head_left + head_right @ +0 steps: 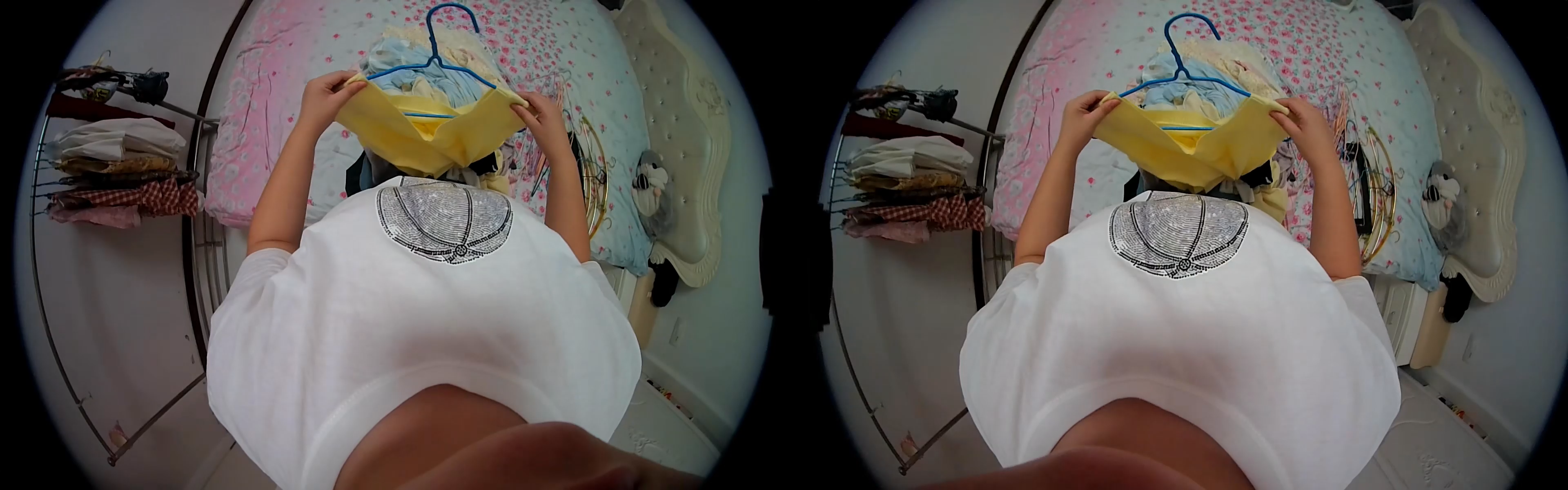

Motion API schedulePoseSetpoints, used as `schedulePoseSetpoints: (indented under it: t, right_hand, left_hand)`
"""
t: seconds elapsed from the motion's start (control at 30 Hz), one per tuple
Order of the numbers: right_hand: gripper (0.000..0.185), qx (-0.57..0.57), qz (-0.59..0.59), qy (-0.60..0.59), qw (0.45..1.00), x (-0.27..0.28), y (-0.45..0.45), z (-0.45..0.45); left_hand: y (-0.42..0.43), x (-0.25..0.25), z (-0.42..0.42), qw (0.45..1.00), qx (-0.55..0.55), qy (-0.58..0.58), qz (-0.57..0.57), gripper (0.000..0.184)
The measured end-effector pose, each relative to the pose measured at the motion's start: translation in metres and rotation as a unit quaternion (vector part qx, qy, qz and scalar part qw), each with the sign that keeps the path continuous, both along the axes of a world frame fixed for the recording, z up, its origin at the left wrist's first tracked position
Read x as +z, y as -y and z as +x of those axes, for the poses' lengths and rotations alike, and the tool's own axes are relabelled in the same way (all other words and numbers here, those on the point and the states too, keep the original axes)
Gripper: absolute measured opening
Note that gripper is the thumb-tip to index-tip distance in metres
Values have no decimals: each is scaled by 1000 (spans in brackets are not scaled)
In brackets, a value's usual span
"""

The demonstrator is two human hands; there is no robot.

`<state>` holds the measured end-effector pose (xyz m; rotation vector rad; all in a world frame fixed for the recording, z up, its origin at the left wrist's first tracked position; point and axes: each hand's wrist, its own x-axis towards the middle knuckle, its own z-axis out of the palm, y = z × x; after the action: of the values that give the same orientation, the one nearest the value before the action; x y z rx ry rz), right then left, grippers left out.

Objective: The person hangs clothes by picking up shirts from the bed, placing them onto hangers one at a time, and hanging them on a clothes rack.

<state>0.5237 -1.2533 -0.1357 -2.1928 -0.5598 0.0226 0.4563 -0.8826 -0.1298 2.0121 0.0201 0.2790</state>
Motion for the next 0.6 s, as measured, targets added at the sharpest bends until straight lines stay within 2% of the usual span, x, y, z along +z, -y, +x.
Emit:
schedulePoseSetpoints:
  t: [0.17,0.27,0.37,0.47,0.6]
  right_hand:
    - [28,-32,120,-55,991,-8,16,6]
    - [23,-33,226,-127,965,-10,25,9]
    - [17,-31,207,-90,974,-2,24,6]
    - [14,-29,223,1,974,-3,27,10]
    - [11,-53,223,-6,973,-5,29,13]
  left_hand:
    - [-14,4,0,1000,5,-13,-12,20]
    - [-24,-2,0,999,9,-16,-49,19]
    - [-30,-6,2,998,2,-11,-67,18]
    - [-30,-6,2,997,8,0,-75,18]
    - [-34,-9,5,997,-3,8,-80,18]
